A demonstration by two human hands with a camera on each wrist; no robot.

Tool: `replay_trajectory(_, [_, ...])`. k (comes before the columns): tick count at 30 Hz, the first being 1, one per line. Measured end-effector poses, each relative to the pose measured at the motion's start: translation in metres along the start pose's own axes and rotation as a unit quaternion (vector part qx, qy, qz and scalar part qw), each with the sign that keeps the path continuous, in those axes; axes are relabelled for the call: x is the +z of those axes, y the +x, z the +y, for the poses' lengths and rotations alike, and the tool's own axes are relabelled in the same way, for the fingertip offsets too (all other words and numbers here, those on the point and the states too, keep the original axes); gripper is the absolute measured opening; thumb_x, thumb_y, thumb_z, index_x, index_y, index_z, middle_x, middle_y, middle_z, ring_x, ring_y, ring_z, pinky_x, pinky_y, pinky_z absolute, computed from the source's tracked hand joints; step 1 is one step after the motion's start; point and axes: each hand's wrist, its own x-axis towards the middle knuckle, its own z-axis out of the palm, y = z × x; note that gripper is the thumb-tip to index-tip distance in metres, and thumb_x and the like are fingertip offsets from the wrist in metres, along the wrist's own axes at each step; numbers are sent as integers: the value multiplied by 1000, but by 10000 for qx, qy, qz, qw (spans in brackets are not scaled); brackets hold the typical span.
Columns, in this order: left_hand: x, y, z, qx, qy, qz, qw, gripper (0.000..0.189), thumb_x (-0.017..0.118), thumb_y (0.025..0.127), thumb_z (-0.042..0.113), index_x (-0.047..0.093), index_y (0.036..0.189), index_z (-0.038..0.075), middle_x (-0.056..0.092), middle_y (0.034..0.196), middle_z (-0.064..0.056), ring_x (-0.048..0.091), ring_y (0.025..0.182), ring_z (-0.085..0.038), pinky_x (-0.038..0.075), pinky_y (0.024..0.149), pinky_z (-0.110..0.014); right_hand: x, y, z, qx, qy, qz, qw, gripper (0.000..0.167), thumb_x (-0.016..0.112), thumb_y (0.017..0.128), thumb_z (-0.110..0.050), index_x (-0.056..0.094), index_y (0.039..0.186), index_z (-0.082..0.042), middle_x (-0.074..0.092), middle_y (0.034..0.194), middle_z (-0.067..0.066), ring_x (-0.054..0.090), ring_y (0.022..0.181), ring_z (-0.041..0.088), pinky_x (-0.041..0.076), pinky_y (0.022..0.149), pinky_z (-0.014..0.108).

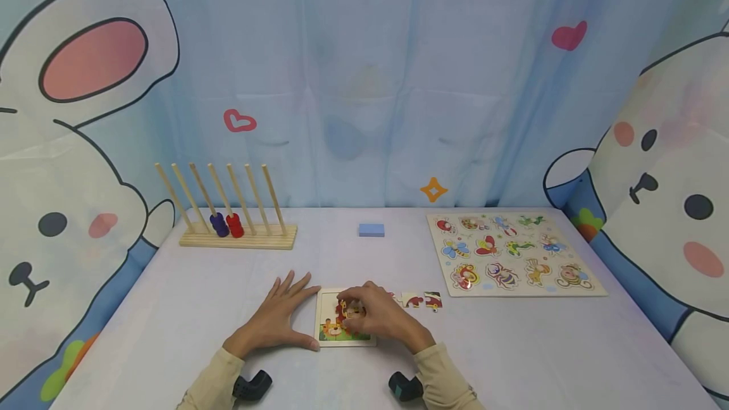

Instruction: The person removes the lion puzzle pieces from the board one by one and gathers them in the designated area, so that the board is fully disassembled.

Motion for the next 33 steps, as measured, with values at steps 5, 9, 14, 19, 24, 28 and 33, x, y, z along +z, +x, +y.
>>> replay_trajectory(5, [1,1,-1,-18,-6,-7,10000,107,74,58,75,40,147,25,21,159,-5,4,147,-36,1,117,-56,0,0,-2,69,18,44,10000,38,73,85,-20,65,121,-11,63,102,-5,49,86,12,45,72,27])
replay_trajectory(9, [1,1,0,-31,-2,-21,10000,108,73,58,75,40,147,25,21,159,-5,4,147,-36,1,117,-56,1,0,0,52,-81,81,9999,38,73,85,-19,64,121,-11,61,98,-6,48,83,11,43,69,25])
replay_trajectory(14, [0,0,1,-28,-30,-22,10000,107,74,58,74,40,147,24,21,159,-6,4,147,-36,1,117,-56,2,2,1,4,-103,101,9999,40,74,85,-19,64,122,-9,63,98,-4,49,83,11,43,68,25])
replay_trajectory(19, [-1,0,1,-28,-70,-45,10000,107,74,59,74,40,147,24,21,159,-5,4,147,-36,0,117,-56,2,2,0,-89,-94,157,9998,38,74,84,-18,66,121,-8,67,105,-1,53,87,13,46,73,28])
replay_trajectory(24, [-1,-1,0,18,-73,-33,10000,107,75,59,73,40,147,23,21,159,-6,4,147,-37,1,117,-57,-3,0,2,-61,-41,303,9995,41,75,84,-24,65,122,-11,68,107,0,58,96,17,50,81,37])
replay_trajectory(28, [0,0,0,49,-47,-9,10000,107,75,59,72,40,147,23,21,159,-7,4,147,-37,0,117,-57,-11,-4,3,-65,353,359,9987,43,74,84,-22,63,124,-10,69,97,-4,62,95,17,51,84,43])
replay_trajectory(33, [0,0,-1,50,-29,13,10000,108,75,58,73,40,147,23,21,159,-6,4,147,-36,0,117,-56,-20,-11,7,-48,893,300,9955,43,71,87,-19,60,127,-9,66,86,-10,66,88,11,53,82,43])
